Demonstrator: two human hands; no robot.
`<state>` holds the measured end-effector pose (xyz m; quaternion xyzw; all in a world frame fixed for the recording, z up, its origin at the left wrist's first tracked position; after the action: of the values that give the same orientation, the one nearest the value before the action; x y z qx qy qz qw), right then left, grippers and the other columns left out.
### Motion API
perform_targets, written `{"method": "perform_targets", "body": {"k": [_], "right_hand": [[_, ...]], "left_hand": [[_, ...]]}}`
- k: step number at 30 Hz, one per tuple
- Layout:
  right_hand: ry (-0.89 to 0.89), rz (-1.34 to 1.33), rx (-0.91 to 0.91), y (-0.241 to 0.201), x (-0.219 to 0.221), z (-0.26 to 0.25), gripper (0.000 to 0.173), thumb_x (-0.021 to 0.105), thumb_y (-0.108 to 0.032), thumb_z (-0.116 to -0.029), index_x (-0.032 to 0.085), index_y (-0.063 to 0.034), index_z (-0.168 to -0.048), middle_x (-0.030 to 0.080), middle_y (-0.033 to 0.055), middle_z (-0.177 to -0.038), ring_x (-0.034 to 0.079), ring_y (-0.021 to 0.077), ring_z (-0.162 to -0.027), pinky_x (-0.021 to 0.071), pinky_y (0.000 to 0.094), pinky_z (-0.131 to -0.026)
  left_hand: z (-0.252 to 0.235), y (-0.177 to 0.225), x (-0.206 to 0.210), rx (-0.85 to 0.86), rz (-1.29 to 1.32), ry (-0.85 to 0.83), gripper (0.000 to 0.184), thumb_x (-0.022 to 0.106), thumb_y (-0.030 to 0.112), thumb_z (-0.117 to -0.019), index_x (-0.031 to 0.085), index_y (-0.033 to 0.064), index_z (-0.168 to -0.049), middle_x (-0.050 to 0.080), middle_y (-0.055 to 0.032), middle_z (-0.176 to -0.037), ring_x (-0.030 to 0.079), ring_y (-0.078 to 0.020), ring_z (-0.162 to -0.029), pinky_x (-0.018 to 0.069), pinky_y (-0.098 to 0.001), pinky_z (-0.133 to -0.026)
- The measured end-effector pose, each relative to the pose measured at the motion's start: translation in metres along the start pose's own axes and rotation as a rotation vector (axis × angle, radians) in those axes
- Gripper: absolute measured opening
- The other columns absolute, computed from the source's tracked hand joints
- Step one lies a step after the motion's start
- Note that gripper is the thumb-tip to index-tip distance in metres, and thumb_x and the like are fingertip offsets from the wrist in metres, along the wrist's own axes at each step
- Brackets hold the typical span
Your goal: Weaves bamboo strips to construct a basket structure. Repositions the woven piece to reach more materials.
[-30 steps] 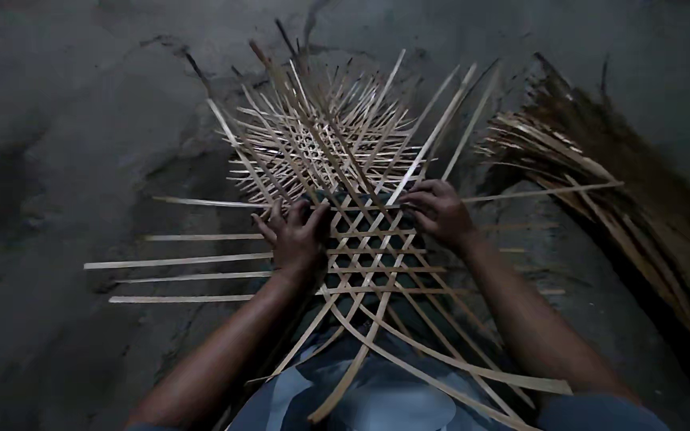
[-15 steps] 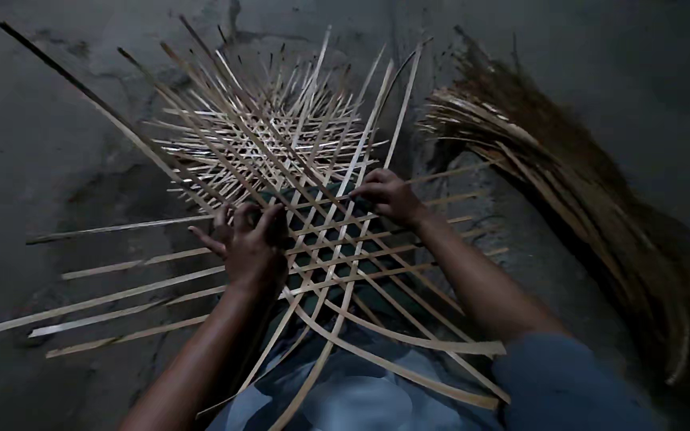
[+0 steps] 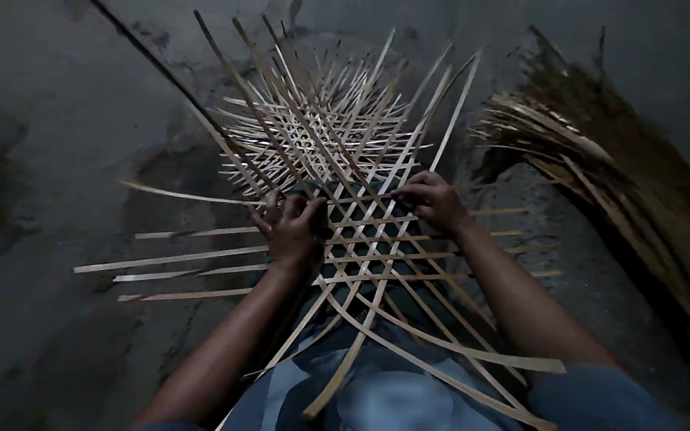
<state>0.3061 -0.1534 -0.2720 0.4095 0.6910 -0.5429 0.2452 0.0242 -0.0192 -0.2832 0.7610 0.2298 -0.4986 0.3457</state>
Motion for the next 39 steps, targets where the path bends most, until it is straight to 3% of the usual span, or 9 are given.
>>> {"method": "perform_targets", "body": {"k": [8, 11, 14, 15, 17, 20, 30, 35, 39], "right_hand": [[-0.032, -0.057, 0.044, -0.004, -0.007, 0.004, 0.033, 0.062, 0.002, -0.0892, 0.078, -0.0144, -0.113, 0.068, 0.0109, -0.114, 0.064, 0.0250, -0.112, 0.0531, 0.0449, -0.100], [-0.063, 0.008, 0.073, -0.013, -0.008, 0.006, 0.028, 0.064, -0.002, -0.0909, 0.078, -0.0153, -0.111, 0.069, 0.0111, -0.111, 0.064, 0.0284, -0.110, 0.0509, 0.0519, -0.100], [-0.023, 0.242, 0.073, -0.033, 0.002, 0.008, 0.017, 0.067, -0.017, -0.0913, 0.077, -0.0182, -0.105, 0.071, 0.0090, -0.110, 0.064, 0.0329, -0.111, 0.0471, 0.0594, -0.097], [0.005, 0.291, 0.082, -0.046, 0.010, 0.009, 0.017, 0.068, -0.022, -0.0926, 0.077, -0.0182, -0.106, 0.071, 0.0084, -0.111, 0.063, 0.0328, -0.114, 0.0477, 0.0586, -0.099], [0.001, 0.313, 0.122, -0.069, 0.031, 0.014, 0.029, 0.065, -0.033, -0.0967, 0.074, -0.0204, -0.121, 0.069, 0.0092, -0.118, 0.062, 0.0317, -0.118, 0.0486, 0.0546, -0.102], [0.053, 0.278, 0.190, -0.078, 0.055, 0.026, 0.040, 0.061, -0.037, -0.0989, 0.067, -0.0219, -0.135, 0.063, 0.0142, -0.127, 0.057, 0.0340, -0.124, 0.0479, 0.0516, -0.105], [0.165, 0.266, 0.231, -0.073, 0.066, 0.037, 0.039, 0.060, -0.043, -0.0974, 0.070, -0.0256, -0.131, 0.063, 0.0105, -0.124, 0.057, 0.0303, -0.121, 0.0498, 0.0470, -0.101], [0.164, 0.276, 0.235, -0.073, 0.066, 0.039, 0.039, 0.063, -0.042, -0.0958, 0.070, -0.0272, -0.131, 0.063, 0.0105, -0.124, 0.057, 0.0320, -0.120, 0.0508, 0.0477, -0.099], [0.137, 0.268, 0.244, -0.072, 0.064, 0.038, 0.039, 0.062, -0.043, -0.0960, 0.070, -0.0279, -0.131, 0.063, 0.0102, -0.124, 0.056, 0.0319, -0.121, 0.0481, 0.0484, -0.101]], "left_hand": [[0.004, -0.001, 0.004, 0.040, -0.001, 0.121, 0.035, 0.067, 0.025, -0.0953, 0.072, 0.0474, -0.122, 0.066, -0.0023, -0.132, 0.039, -0.0438, -0.143, 0.0085, -0.0828, -0.111], [0.009, 0.002, 0.000, 0.049, 0.008, 0.097, 0.034, 0.067, 0.025, -0.0957, 0.072, 0.0468, -0.121, 0.066, -0.0030, -0.131, 0.039, -0.0446, -0.143, 0.0071, -0.0828, -0.111], [0.017, 0.007, -0.004, 0.036, 0.010, 0.050, 0.035, 0.066, 0.022, -0.0953, 0.073, 0.0445, -0.121, 0.066, -0.0050, -0.132, 0.039, -0.0471, -0.142, 0.0086, -0.0842, -0.110], [0.019, 0.008, -0.004, 0.031, 0.007, 0.046, 0.035, 0.066, 0.021, -0.0957, 0.073, 0.0447, -0.121, 0.066, -0.0054, -0.131, 0.040, -0.0475, -0.142, 0.0088, -0.0842, -0.110], [0.020, 0.007, -0.002, 0.039, -0.004, 0.057, 0.037, 0.066, 0.020, -0.0958, 0.072, 0.0454, -0.121, 0.066, -0.0055, -0.129, 0.041, -0.0474, -0.141, 0.0093, -0.0845, -0.109], [0.018, 0.004, 0.003, 0.054, 0.008, 0.089, 0.039, 0.067, 0.018, -0.0943, 0.073, 0.0457, -0.120, 0.067, -0.0052, -0.127, 0.041, -0.0472, -0.140, 0.0100, -0.0849, -0.109], [0.022, -0.002, 0.008, 0.114, 0.006, 0.224, 0.035, 0.067, 0.019, -0.0935, 0.075, 0.0468, -0.114, 0.072, -0.0050, -0.114, 0.050, -0.0454, -0.133, 0.0134, -0.0820, -0.110], [0.025, -0.005, 0.007, 0.123, 0.011, 0.159, 0.031, 0.065, 0.030, -0.0943, 0.073, 0.0475, -0.119, 0.071, -0.0054, -0.114, 0.050, -0.0441, -0.133, 0.0135, -0.0814, -0.110], [0.024, -0.005, 0.008, 0.104, 0.001, 0.105, 0.032, 0.064, 0.030, -0.0937, 0.073, 0.0468, -0.119, 0.070, -0.0077, -0.113, 0.049, -0.0445, -0.131, 0.0146, -0.0801, -0.109]]}}
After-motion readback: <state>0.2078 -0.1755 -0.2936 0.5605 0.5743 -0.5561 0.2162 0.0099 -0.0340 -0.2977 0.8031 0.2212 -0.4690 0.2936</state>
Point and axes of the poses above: each hand's wrist, its own z-axis away from the middle knuckle, its own x-axis out of the palm, y = z × x, the point moved 3 cm from there along -z, towards the middle knuckle
